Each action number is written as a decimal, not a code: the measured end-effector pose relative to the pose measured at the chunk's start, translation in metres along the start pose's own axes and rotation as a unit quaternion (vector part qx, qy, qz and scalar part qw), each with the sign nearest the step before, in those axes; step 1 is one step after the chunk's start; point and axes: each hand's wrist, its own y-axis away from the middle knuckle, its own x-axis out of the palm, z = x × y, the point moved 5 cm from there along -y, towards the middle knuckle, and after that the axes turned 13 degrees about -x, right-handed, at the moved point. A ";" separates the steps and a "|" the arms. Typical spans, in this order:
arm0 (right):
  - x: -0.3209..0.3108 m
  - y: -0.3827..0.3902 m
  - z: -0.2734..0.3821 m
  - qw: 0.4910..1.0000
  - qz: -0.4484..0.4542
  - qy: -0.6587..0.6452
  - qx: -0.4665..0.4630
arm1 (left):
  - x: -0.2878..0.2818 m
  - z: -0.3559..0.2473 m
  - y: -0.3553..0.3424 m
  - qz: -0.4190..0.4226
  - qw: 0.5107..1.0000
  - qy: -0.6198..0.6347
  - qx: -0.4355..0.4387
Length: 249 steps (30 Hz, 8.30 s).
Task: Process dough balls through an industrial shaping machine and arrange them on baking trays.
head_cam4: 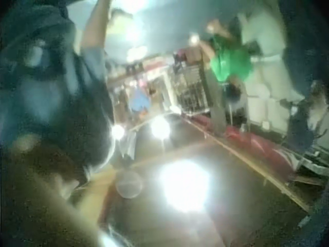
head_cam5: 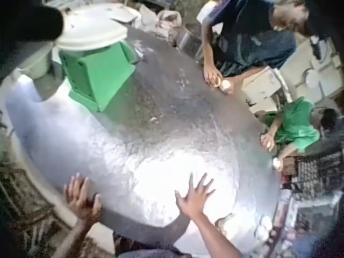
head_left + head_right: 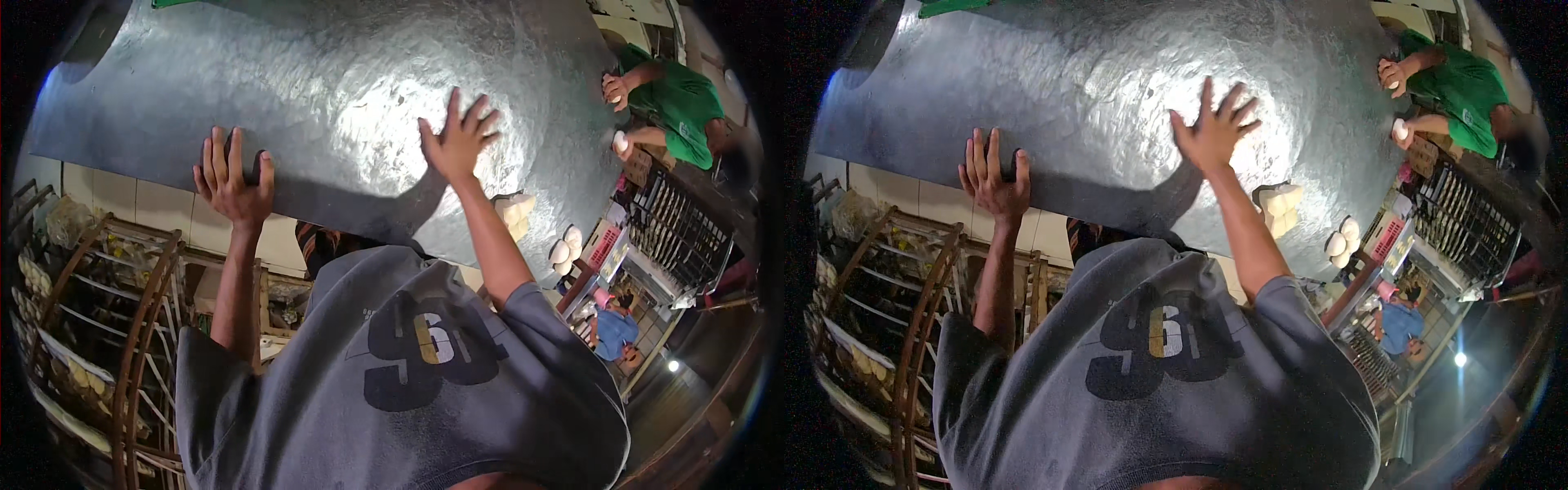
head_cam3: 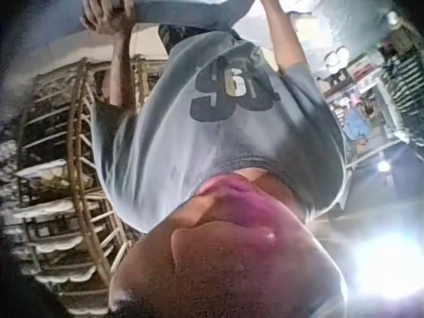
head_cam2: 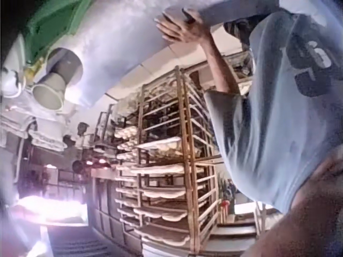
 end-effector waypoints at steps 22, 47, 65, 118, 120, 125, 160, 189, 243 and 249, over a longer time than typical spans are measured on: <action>-0.072 0.242 -0.153 0.972 -0.167 0.054 0.154 | 0.050 -0.284 0.141 0.333 0.884 0.267 0.190; -0.080 0.394 -0.358 0.908 -0.192 -0.365 0.072 | -0.036 -0.254 0.227 0.149 0.976 -0.160 0.001; -0.048 0.233 -0.422 0.960 -0.206 0.090 0.169 | 0.086 -0.280 0.048 -0.010 0.987 -0.036 0.155; -0.059 0.354 -0.170 0.949 -0.190 -0.074 0.240 | -0.032 -0.171 0.210 0.193 0.973 -0.050 0.116; -0.084 0.364 -0.188 0.887 -0.329 -0.145 0.290 | -0.049 -0.176 0.194 0.203 0.973 0.071 0.082; -0.082 0.361 -0.231 0.898 -0.292 -0.166 0.286 | -0.036 -0.205 0.164 0.274 0.952 0.033 0.136; -0.051 0.236 -0.285 0.931 -0.308 -0.008 0.196 | 0.056 -0.279 0.139 -0.140 0.958 0.061 0.243; -0.047 0.207 -0.336 0.887 -0.313 -0.156 0.302 | 0.114 -0.358 0.115 0.047 0.960 0.228 0.154; 0.036 0.687 -0.376 0.543 -0.105 -0.814 0.177 | -0.238 -0.665 0.538 0.536 0.535 0.623 0.196; 0.184 0.989 -0.390 0.255 -0.325 -0.552 0.724 | -0.329 -0.761 0.683 0.538 -0.008 0.603 0.589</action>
